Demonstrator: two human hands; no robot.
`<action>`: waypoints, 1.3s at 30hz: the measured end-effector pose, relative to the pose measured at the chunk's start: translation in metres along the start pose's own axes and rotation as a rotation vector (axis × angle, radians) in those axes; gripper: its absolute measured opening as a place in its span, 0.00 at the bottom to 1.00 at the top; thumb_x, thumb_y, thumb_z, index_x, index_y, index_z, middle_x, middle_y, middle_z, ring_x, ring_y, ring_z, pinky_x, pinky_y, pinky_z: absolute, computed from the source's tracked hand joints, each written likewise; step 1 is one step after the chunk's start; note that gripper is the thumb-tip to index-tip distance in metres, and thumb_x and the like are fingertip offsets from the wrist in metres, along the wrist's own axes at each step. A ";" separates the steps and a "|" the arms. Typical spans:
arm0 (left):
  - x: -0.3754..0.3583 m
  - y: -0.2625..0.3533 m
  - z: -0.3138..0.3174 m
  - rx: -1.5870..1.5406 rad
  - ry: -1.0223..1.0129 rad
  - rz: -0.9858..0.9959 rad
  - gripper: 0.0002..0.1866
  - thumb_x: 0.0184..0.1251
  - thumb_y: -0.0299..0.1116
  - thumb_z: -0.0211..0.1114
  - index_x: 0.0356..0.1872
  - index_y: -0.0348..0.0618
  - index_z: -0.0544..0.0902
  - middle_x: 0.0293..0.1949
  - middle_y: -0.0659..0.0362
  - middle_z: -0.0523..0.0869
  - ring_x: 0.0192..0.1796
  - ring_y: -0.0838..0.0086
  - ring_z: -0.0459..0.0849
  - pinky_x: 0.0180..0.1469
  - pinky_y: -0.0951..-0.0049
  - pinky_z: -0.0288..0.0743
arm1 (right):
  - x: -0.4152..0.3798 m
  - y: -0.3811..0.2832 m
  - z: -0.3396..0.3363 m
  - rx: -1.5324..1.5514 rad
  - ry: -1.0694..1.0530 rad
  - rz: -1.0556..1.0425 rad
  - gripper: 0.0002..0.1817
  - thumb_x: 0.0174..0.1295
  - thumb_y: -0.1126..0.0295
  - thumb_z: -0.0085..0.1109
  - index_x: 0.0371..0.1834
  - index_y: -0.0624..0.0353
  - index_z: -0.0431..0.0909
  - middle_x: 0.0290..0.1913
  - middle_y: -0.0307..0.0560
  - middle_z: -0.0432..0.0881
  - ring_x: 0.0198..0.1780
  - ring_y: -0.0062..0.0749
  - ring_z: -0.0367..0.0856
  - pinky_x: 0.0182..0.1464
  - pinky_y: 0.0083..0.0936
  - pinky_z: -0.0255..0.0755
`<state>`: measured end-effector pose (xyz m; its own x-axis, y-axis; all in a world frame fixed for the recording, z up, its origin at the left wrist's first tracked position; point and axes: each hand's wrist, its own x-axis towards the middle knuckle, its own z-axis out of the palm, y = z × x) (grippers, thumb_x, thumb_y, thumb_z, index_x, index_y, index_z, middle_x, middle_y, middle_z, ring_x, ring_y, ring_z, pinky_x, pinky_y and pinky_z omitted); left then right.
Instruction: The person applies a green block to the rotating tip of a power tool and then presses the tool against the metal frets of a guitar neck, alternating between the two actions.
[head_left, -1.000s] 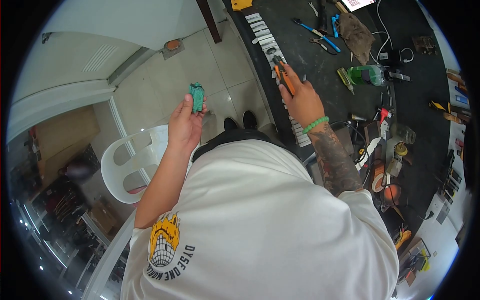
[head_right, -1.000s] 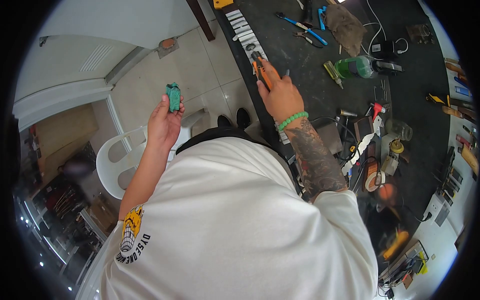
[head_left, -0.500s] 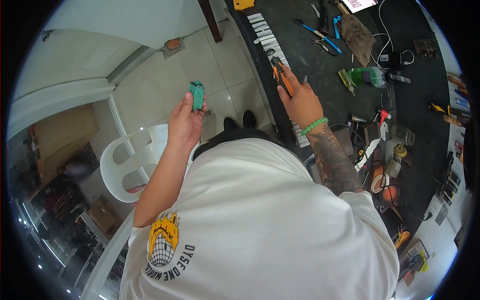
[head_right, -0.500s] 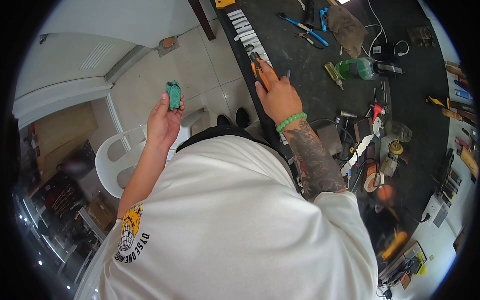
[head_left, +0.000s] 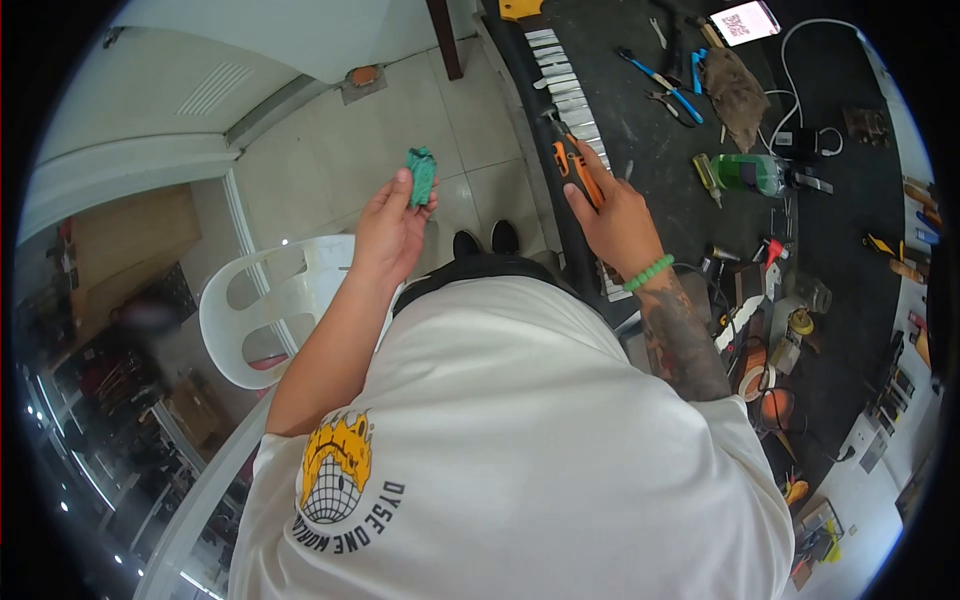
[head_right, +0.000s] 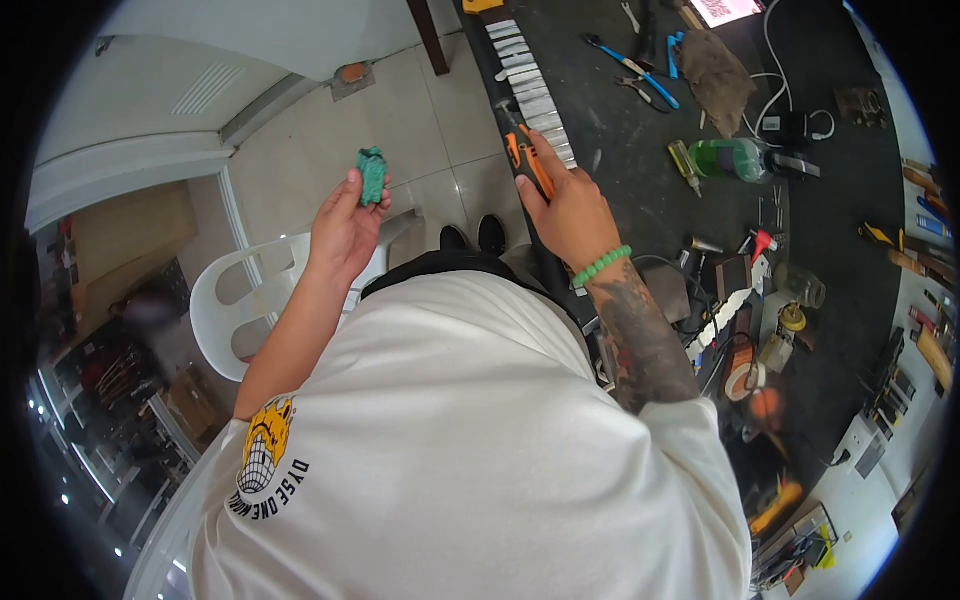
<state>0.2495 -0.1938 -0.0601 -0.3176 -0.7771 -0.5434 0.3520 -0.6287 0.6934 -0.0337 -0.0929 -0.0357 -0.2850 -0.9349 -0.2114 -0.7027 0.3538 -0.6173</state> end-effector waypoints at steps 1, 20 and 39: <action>0.002 0.000 0.001 0.001 -0.025 -0.011 0.19 0.81 0.46 0.64 0.54 0.39 0.84 0.49 0.56 0.87 0.49 0.73 0.81 0.60 0.70 0.74 | -0.005 -0.006 -0.003 0.110 -0.014 -0.050 0.34 0.72 0.58 0.64 0.80 0.42 0.67 0.40 0.65 0.87 0.46 0.60 0.89 0.49 0.44 0.83; 0.009 -0.008 0.014 0.060 -0.062 -0.009 0.20 0.81 0.46 0.64 0.55 0.37 0.84 0.49 0.56 0.88 0.50 0.73 0.81 0.61 0.68 0.73 | -0.032 -0.072 -0.018 0.367 -0.274 -0.117 0.34 0.72 0.62 0.65 0.80 0.49 0.67 0.44 0.61 0.88 0.43 0.52 0.91 0.47 0.35 0.81; 0.013 -0.001 0.014 0.098 -0.034 0.002 0.21 0.80 0.47 0.65 0.55 0.37 0.84 0.48 0.56 0.87 0.48 0.74 0.80 0.59 0.71 0.74 | -0.025 -0.061 -0.009 0.423 -0.254 -0.126 0.34 0.73 0.59 0.64 0.81 0.49 0.66 0.42 0.62 0.89 0.41 0.52 0.91 0.47 0.35 0.82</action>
<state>0.2327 -0.2028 -0.0606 -0.3473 -0.7758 -0.5268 0.2652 -0.6201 0.7383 0.0105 -0.0905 0.0142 -0.0109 -0.9652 -0.2611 -0.3812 0.2454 -0.8913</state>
